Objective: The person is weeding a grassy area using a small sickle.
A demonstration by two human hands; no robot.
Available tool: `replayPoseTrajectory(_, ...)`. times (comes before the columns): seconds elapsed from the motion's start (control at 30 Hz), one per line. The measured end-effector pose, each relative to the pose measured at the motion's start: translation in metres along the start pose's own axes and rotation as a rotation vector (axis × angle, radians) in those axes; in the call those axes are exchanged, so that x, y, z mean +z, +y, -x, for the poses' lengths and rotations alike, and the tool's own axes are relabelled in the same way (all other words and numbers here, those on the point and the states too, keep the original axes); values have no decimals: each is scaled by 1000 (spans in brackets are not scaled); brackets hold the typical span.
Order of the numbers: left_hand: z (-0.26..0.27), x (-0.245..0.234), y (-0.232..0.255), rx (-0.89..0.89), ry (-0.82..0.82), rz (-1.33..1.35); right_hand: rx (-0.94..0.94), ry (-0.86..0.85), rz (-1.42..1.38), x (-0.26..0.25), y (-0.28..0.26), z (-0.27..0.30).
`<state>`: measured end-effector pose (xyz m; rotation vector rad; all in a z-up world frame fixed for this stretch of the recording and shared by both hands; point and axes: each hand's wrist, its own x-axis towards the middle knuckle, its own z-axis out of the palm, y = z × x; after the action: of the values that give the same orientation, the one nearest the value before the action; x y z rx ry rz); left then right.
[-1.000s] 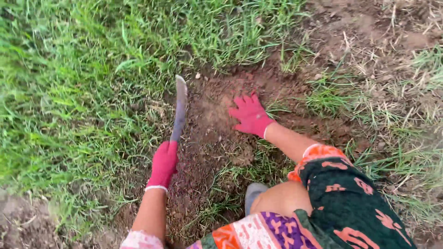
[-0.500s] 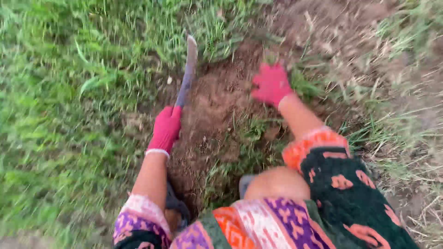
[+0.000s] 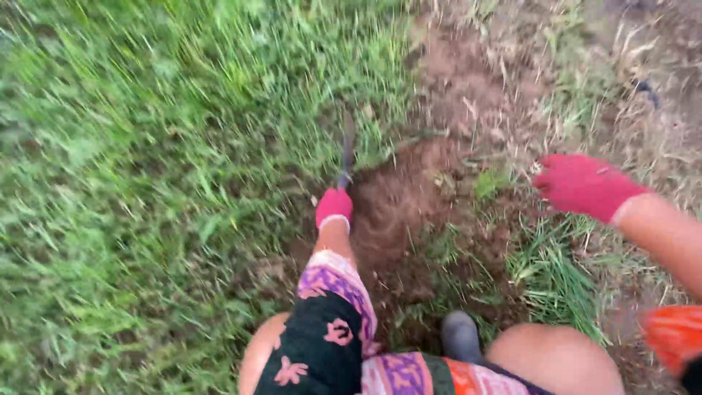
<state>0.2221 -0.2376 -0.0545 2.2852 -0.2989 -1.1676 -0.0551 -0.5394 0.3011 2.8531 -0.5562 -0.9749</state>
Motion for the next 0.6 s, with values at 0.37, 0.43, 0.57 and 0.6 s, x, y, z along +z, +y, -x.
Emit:
replayPoseTrajectory(0.37, 24, -75, -16, 33, -246, -83, 28, -187, 429, -146, -91, -46)
replayPoseTrajectory(0.43, 7, -81, -31, 262, -180, -378, -64, -252, 392, -149, -133, -83)
replayPoseTrajectory(0.57, 99, -111, -39, 411, -142, -471, -446, -287, 452, -118, -188, -118)
replayPoseTrajectory(0.6, 109, -111, -38, 384, -133, -462, -474, -284, 461, -90, -192, -132)
